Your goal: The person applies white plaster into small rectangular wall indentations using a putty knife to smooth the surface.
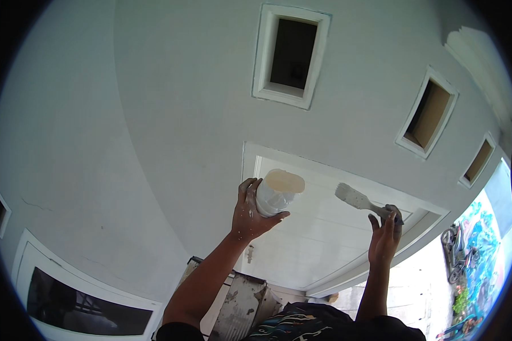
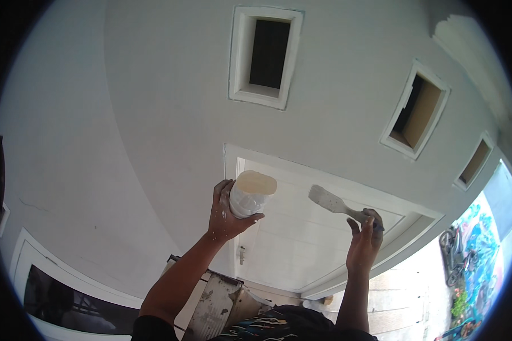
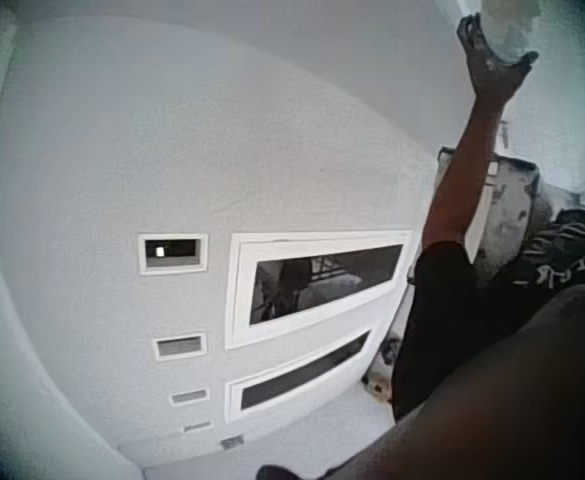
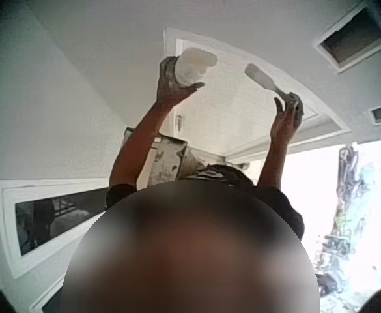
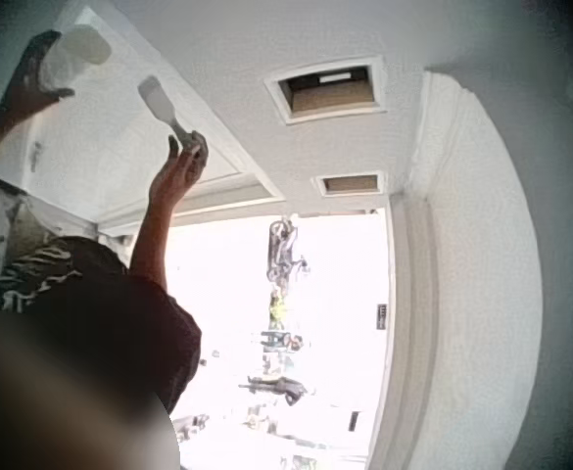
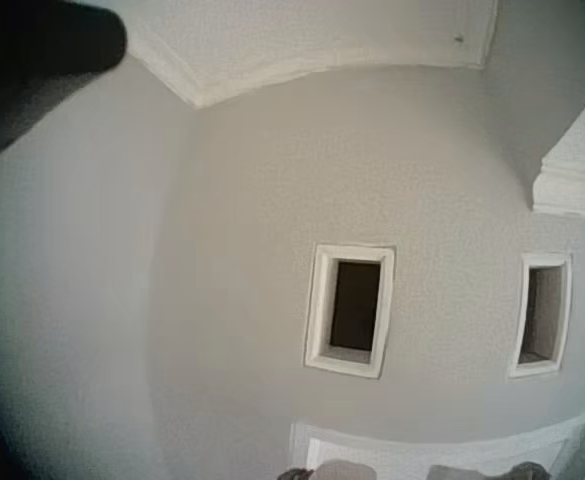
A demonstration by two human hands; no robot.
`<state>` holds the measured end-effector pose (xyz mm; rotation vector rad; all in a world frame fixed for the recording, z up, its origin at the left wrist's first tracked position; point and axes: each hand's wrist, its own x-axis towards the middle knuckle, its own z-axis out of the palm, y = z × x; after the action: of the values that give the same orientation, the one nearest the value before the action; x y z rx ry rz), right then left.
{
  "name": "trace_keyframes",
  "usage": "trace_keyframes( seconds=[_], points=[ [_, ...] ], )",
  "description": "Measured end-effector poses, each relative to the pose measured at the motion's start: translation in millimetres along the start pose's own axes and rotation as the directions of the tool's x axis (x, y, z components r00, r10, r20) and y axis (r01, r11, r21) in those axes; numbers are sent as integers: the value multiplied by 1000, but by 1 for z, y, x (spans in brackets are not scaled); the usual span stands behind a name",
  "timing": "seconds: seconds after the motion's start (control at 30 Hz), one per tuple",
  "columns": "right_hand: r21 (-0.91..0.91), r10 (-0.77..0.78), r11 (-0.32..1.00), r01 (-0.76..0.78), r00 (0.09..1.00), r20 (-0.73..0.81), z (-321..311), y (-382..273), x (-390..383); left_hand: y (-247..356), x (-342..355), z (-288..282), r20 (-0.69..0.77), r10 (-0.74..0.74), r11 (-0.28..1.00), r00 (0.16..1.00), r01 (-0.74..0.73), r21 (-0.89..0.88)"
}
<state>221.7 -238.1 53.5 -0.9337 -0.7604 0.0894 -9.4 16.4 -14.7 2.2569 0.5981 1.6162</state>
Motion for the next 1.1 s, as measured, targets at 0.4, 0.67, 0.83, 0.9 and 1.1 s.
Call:
trace_keyframes(
  seconds=[0.4,0.67,0.83,0.9,1.1],
  points=[
    [528,634,646,-551,773,31,-47,7,-63,4,-2,-6,47,24,998,999,-26,49],
    [376,556,670,-639,769,316,-37,-8,-56,0,3,-4,11,92,993,996,-93,73],
    [-51,347,938,-343,925,153,0,-49,-22,-1,6,0,17,114,993,993,-114,-4],
    [-157,230,967,-203,956,180,10,-60,-11,0,4,-1,37,125,992,991,-125,-2],
    [-266,131,962,-56,954,270,34,-75,25,-1,-1,0,100,112,994,989,-111,-14]
  ],
)
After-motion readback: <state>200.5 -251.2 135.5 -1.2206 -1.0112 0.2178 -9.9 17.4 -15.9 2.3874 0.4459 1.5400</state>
